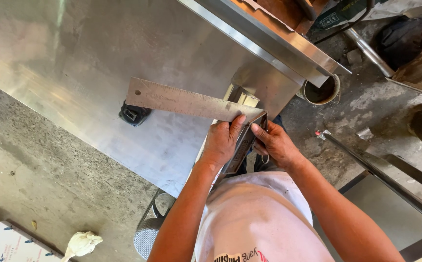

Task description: The recorder measures, marks, and cuts a stainless steel profile using an angle grinder and various hand tools.

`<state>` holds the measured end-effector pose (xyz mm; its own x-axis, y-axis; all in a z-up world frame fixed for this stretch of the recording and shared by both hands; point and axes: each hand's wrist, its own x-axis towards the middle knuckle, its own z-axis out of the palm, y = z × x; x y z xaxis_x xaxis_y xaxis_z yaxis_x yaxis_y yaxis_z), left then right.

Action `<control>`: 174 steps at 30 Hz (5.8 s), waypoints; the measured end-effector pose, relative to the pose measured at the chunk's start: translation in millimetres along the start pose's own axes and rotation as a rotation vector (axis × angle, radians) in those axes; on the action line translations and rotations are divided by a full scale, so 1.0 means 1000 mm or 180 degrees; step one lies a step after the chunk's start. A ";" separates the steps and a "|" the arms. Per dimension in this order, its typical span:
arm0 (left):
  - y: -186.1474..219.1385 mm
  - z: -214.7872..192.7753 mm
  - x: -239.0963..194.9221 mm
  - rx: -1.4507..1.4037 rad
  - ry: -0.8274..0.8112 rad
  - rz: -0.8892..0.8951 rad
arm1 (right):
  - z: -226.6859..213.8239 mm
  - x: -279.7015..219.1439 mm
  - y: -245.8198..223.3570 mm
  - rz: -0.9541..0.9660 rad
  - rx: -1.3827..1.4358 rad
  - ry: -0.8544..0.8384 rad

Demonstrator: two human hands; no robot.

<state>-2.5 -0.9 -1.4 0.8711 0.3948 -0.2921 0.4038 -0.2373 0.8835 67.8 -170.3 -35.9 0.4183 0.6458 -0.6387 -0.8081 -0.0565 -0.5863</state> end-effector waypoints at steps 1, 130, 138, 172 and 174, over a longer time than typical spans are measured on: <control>-0.001 0.000 0.000 0.0062 -0.0018 -0.0046 | 0.000 0.000 0.000 -0.0005 0.0012 -0.0013; 0.008 0.022 -0.245 -0.3877 0.2736 0.1430 | 0.017 -0.047 -0.065 0.0006 -0.4511 -0.1549; -0.070 0.125 -0.255 -0.5052 0.3291 0.1179 | 0.018 -0.080 -0.059 -0.0561 -0.6760 -0.2091; -0.155 0.163 -0.278 -0.6612 0.4082 0.0776 | 0.024 -0.055 0.012 -0.1088 -0.8902 -0.1593; -0.156 0.159 -0.275 -0.6652 0.4045 0.0756 | 0.017 -0.049 0.007 -0.1262 -0.8957 -0.1591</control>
<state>-260.5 -213.8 -116.9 0.0206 0.7913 -0.6111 -0.9799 0.1374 0.1449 34.7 -189.3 -0.4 0.0101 0.8011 -0.5985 0.9707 0.1357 0.1981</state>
